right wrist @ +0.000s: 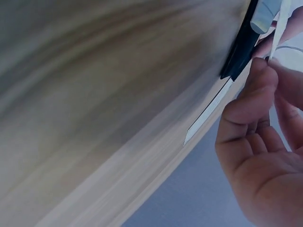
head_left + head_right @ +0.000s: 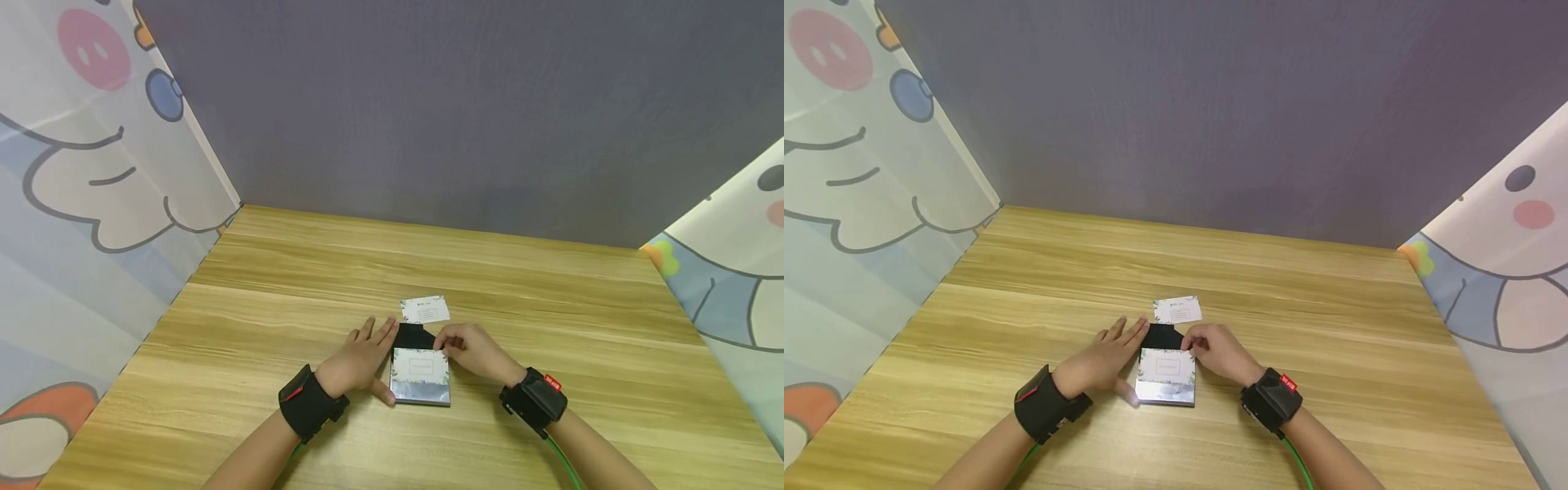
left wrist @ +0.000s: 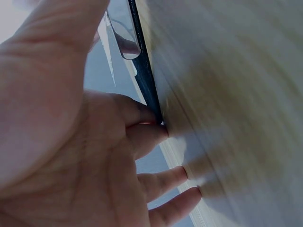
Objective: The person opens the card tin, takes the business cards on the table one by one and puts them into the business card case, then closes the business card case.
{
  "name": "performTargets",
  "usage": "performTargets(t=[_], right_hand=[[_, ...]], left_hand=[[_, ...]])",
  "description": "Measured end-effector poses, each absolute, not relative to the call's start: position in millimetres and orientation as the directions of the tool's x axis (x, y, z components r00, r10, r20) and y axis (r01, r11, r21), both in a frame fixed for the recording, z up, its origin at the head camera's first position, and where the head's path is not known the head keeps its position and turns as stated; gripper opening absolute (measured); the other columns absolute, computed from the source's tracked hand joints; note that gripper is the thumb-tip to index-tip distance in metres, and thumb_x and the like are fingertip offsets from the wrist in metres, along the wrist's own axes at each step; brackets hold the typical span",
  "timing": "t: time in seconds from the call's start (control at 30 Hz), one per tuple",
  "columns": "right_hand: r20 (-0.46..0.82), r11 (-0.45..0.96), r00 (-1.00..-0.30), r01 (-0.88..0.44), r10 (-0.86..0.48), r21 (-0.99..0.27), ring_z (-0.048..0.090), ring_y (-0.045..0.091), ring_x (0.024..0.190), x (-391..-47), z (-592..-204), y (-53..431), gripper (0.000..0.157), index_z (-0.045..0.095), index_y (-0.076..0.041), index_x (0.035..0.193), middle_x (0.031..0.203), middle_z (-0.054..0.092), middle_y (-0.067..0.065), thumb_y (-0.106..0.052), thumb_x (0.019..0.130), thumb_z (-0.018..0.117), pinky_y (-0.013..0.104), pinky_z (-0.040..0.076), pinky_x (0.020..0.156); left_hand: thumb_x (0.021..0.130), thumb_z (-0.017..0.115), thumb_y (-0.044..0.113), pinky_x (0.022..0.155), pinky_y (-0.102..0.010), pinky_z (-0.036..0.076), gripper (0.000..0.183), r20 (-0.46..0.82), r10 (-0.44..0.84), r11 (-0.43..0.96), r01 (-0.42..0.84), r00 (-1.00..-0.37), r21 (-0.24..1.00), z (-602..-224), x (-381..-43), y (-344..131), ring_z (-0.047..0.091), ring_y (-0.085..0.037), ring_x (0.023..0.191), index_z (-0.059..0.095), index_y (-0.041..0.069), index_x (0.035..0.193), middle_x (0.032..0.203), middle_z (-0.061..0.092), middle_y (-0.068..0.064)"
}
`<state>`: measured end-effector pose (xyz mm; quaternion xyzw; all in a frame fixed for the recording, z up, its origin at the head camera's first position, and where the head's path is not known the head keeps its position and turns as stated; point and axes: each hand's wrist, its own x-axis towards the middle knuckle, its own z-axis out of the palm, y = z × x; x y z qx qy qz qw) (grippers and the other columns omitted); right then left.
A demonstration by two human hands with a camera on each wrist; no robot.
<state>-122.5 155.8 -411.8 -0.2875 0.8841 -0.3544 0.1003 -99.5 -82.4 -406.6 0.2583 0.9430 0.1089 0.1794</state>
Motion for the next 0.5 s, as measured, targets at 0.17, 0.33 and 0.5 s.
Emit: performTargets(t=[0.17, 0.33, 0.5], right_hand=[[0.003, 0.552, -0.779, -0.447, -0.627, -0.704, 0.049, 0.005, 0.067, -122.2, -412.3, 156.3, 0.018, 0.066, -0.008, 0.087, 0.077, 0.061, 0.003, 0.007, 0.081, 0.058, 0.019, 0.043, 0.06], [-0.059, 0.55, -0.752, -0.424, -0.656, -0.72, 0.048, 0.007, 0.07, -121.8, -413.2, 156.6, 0.023, 0.067, -0.01, 0.091, 0.083, 0.063, 0.003, 0.007, 0.082, 0.056, 0.018, 0.042, 0.062], [-0.071, 0.541, -0.731, -0.432, -0.678, -0.722, 0.053, 0.011, 0.078, -121.7, -413.5, 156.9, 0.023, 0.068, -0.011, 0.091, 0.093, 0.066, 0.004, 0.008, 0.082, 0.056, 0.019, 0.045, 0.068]], left_hand=[[0.054, 0.074, 0.06, 0.106, -0.056, 0.023, 0.125, -0.275, 0.532, 0.839, 0.455, -0.801, 0.298, -406.7, -99.6, -82.4, 0.009, -0.041, 0.139, 0.012, 0.005, 0.147, 0.154, 0.011, -0.01], [0.054, 0.073, 0.06, 0.105, -0.056, 0.024, 0.125, -0.278, 0.533, 0.84, 0.461, -0.799, 0.287, -407.4, -99.6, -82.7, 0.009, -0.041, 0.139, 0.01, 0.006, 0.147, 0.154, 0.01, -0.009], [0.053, 0.074, 0.061, 0.105, -0.056, 0.024, 0.126, -0.279, 0.531, 0.841, 0.46, -0.8, 0.283, -408.7, -100.1, -83.2, 0.009, -0.04, 0.139, 0.01, 0.006, 0.147, 0.154, 0.01, -0.009]])
